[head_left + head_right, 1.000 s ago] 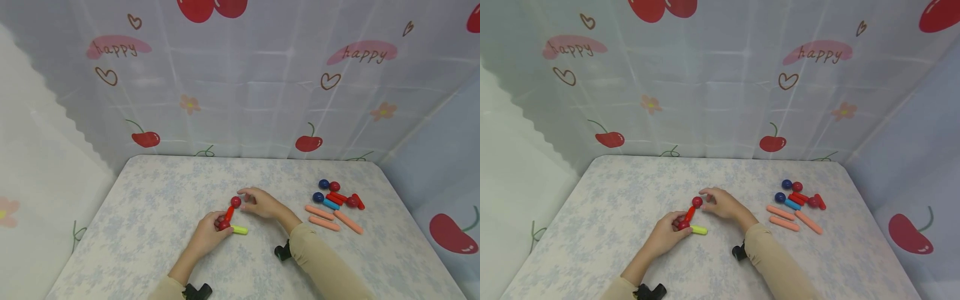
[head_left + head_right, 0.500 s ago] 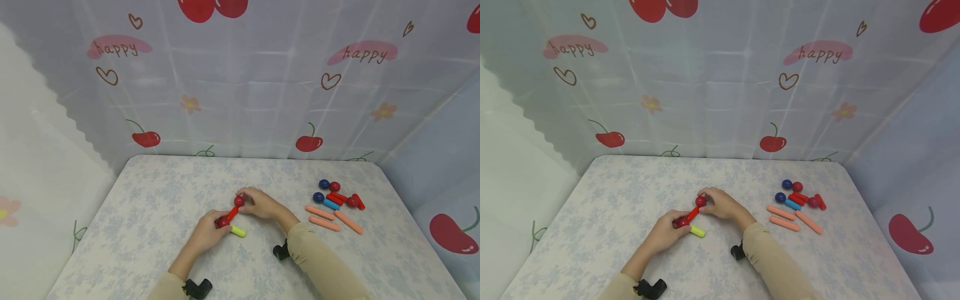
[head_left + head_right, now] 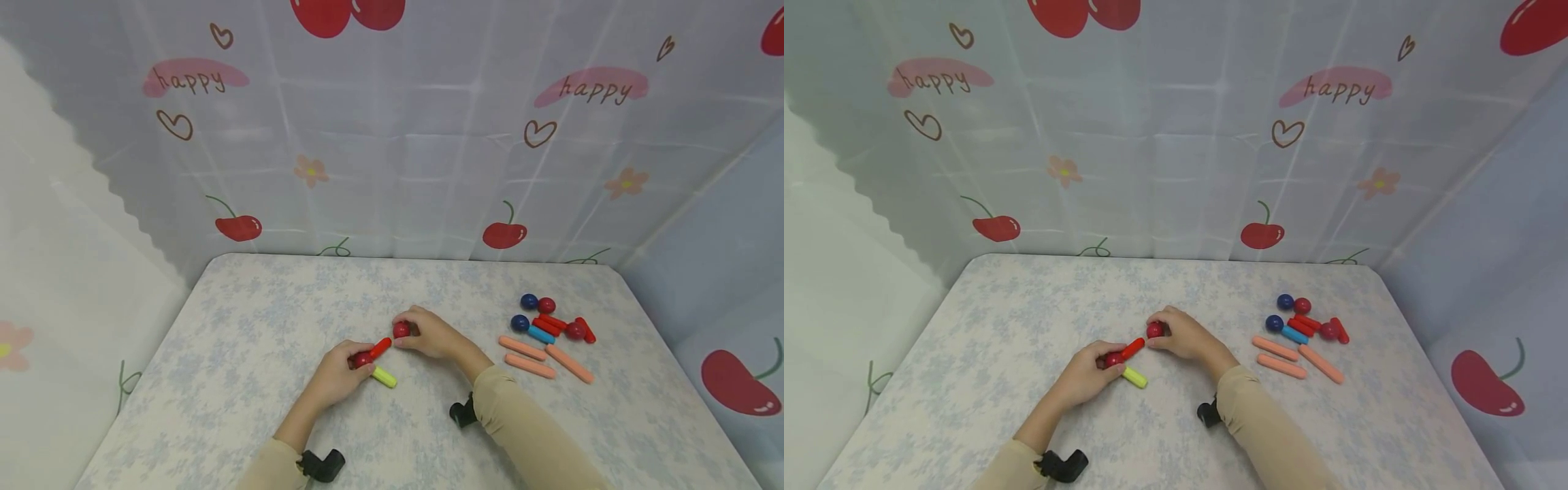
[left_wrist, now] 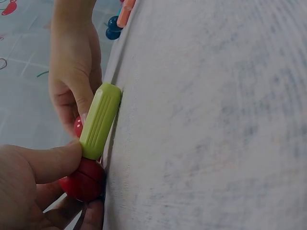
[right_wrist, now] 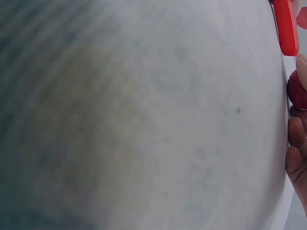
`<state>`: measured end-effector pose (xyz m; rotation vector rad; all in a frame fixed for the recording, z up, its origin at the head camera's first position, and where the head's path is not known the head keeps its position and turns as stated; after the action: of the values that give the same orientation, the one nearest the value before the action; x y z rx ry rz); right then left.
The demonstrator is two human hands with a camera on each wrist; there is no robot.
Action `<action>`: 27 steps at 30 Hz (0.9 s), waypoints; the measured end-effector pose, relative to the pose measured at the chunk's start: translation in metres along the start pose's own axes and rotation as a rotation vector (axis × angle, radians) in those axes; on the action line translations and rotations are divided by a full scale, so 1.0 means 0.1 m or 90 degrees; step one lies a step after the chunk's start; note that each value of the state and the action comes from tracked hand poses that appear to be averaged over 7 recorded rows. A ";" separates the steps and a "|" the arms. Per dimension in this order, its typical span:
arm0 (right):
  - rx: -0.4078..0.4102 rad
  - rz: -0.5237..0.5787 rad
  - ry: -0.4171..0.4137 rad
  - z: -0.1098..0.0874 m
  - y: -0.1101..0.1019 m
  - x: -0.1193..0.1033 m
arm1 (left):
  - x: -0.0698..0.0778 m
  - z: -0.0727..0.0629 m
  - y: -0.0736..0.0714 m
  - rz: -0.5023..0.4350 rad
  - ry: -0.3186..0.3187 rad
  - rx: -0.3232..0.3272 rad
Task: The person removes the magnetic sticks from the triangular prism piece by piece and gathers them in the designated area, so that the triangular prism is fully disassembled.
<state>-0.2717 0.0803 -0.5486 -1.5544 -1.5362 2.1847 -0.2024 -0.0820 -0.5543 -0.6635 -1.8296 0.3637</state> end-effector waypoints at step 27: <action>0.143 -0.039 0.098 -0.90 -0.92 0.24 | -0.02 -0.01 0.00 -0.003 0.004 0.004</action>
<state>-0.2599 0.2004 -0.4976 -1.5426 -1.2317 2.0663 -0.2010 -0.0834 -0.5551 -0.6551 -1.8230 0.3631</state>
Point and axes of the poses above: each hand's wrist, its own z-axis towards the middle knuckle, its own y-axis out of the palm, x = y × z, the point moved 9 cm from there along z, towards the middle knuckle, and after that the axes turned 13 degrees about -y, right-handed, at the moved point
